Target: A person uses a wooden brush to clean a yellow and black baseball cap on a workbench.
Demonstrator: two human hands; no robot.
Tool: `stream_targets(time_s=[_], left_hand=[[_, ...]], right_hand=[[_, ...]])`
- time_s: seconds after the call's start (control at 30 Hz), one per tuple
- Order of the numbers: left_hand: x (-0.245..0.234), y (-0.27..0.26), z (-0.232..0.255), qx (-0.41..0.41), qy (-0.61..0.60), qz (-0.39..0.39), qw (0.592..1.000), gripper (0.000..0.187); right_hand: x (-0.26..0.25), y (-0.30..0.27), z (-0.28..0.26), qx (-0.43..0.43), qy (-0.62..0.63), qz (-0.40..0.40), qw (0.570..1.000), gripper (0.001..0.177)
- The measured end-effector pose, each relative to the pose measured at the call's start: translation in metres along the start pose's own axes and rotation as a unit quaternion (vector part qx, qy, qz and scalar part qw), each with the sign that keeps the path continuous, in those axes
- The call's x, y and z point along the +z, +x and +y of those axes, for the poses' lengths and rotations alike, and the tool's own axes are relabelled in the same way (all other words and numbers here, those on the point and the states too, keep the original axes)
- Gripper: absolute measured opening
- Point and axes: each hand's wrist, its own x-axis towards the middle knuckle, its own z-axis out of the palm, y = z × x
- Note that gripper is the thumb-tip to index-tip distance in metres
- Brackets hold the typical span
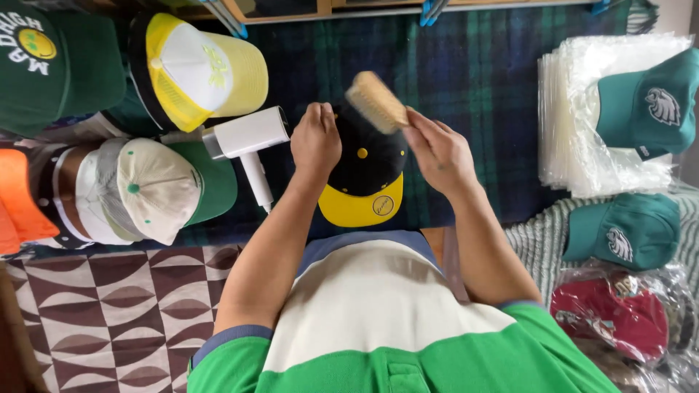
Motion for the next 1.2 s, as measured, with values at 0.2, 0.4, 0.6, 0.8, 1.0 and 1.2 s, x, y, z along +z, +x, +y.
stream_targets(time_s=[0.2,0.4,0.6,0.8,1.0,1.2], left_hand=[[-0.007,-0.005,0.0,0.047,0.014,0.022,0.999,0.032],[-0.012,-0.004,0.003,0.081,0.016,0.035,0.996,0.033],[-0.011,-0.005,-0.001,0.107,0.049,0.079,0.99,0.027],[-0.008,-0.006,-0.006,0.084,0.023,0.063,0.994,0.033],[-0.006,-0.005,-0.009,0.067,0.036,0.058,0.995,0.034],[0.0,-0.003,-0.018,0.078,0.057,0.055,0.994,0.036]], right_hand=[[0.043,-0.008,0.105,0.302,0.02,-0.167,0.938,0.041],[0.008,-0.044,0.004,0.386,0.055,0.03,0.92,0.039],[0.029,-0.099,-0.014,0.336,0.039,0.082,0.937,0.038],[0.038,-0.111,-0.027,0.442,0.079,0.055,0.892,0.04],[0.063,-0.154,0.015,0.529,0.186,0.146,0.815,0.034],[0.025,-0.105,-0.01,0.52,0.116,0.025,0.846,0.037]])
